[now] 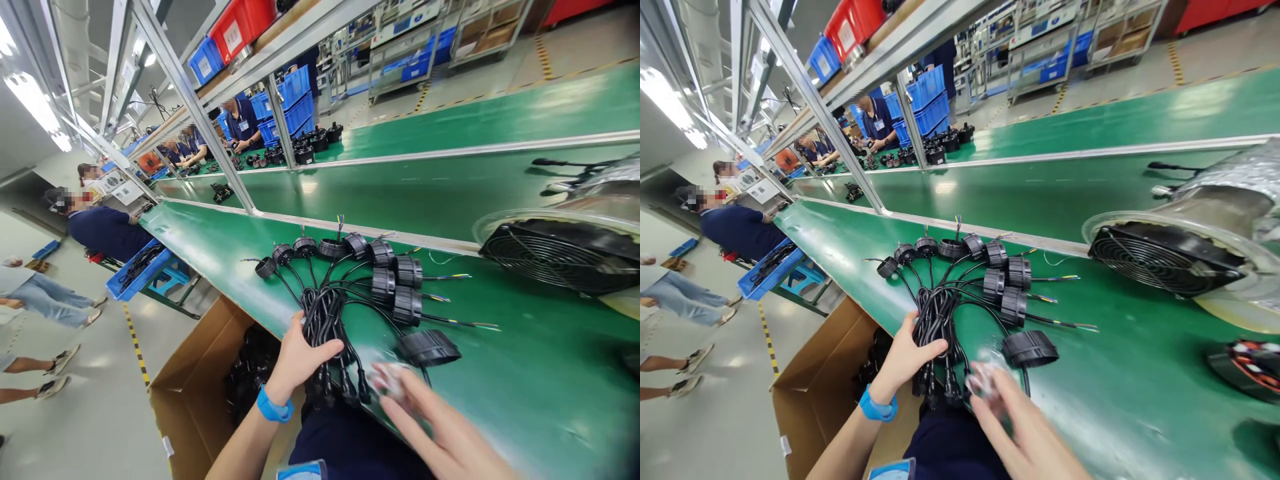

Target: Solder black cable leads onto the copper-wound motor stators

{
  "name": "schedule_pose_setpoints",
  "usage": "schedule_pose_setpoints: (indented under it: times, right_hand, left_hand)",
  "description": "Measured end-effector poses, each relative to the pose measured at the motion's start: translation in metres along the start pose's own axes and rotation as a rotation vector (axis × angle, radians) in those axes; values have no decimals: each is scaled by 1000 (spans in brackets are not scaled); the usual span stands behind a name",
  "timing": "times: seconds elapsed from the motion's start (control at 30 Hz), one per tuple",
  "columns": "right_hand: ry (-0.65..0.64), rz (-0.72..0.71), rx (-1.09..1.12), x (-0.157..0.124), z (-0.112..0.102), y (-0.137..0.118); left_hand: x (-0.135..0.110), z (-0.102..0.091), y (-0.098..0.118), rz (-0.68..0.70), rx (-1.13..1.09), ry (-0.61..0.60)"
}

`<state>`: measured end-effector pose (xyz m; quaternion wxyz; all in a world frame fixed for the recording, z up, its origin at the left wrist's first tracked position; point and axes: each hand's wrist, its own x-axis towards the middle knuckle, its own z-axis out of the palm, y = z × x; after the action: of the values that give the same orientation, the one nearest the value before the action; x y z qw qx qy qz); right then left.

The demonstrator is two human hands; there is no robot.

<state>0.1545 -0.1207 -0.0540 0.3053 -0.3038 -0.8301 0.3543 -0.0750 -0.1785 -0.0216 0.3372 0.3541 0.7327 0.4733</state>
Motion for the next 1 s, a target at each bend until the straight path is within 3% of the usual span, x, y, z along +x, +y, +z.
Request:
schedule_pose_setpoints:
  times: [0.17, 0.37, 0.5, 0.63, 0.73, 0.87, 0.93, 1.0]
  right_hand:
    - [6, 147, 117, 48, 52, -1]
    - [-173, 191, 117, 94, 86, -7]
    - [-257, 161, 116, 148, 123, -28]
    - [-301, 128, 117, 217, 166, -58]
    - [-381, 88, 136, 258, 187, -81]
    - [-513, 21, 159, 277, 187, -97]
    - [-601, -33, 182, 271, 173, -93]
    - [-709, -95, 217, 260, 145, -85]
  left_hand:
    - [2, 8, 1, -57, -231, 43]
    - [23, -23, -4, -4, -229, 67]
    - [59, -67, -10, 98, -107, 194]
    - [102, -131, -6, 207, 75, 227]
    - [126, -175, 0, 282, 320, 287]
    - [138, -199, 0, 313, 705, 439]
    - [138, -197, -6, 345, 865, 501]
    - [136, -192, -11, 380, 964, 522]
